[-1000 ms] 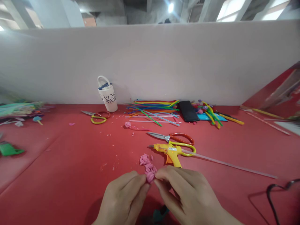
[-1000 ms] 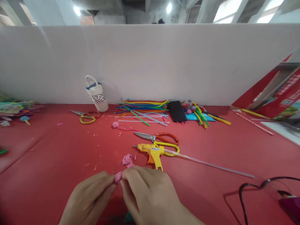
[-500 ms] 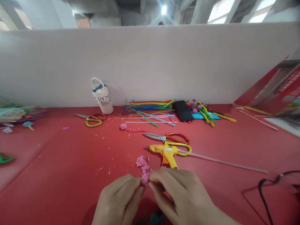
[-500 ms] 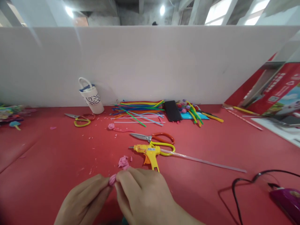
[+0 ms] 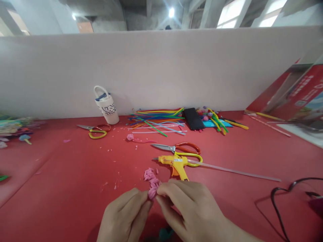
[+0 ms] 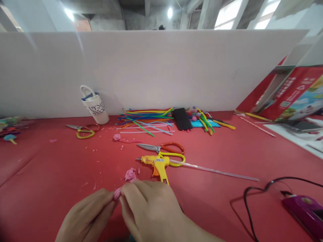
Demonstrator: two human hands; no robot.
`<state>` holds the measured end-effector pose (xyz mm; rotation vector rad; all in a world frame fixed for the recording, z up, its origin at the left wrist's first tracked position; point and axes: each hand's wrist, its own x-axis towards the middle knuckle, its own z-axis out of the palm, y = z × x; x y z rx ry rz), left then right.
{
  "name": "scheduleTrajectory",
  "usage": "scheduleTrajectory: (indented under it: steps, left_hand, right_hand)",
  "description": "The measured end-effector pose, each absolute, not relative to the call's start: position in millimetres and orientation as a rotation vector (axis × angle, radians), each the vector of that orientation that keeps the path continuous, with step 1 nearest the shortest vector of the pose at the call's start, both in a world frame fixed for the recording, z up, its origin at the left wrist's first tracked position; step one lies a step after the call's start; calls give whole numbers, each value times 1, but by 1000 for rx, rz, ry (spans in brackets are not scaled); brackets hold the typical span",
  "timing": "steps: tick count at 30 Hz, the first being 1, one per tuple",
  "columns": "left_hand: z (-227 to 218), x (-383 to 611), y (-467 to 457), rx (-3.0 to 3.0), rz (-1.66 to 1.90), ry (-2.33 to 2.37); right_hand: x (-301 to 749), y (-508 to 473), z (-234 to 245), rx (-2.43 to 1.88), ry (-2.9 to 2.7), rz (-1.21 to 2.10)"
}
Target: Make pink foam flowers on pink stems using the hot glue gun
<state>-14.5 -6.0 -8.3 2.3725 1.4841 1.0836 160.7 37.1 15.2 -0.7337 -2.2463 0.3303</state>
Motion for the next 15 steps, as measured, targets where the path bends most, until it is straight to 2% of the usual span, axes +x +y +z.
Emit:
scheduleTrajectory:
  steps: [9, 15]
  left_hand:
    - [-2, -4, -6, 1720, 1132, 1549]
    - [3, -5, -7, 929, 1124, 1230]
  right_hand:
    - [164, 39, 26, -819, -2236, 509]
    - [165, 40, 26, -828, -2247, 451]
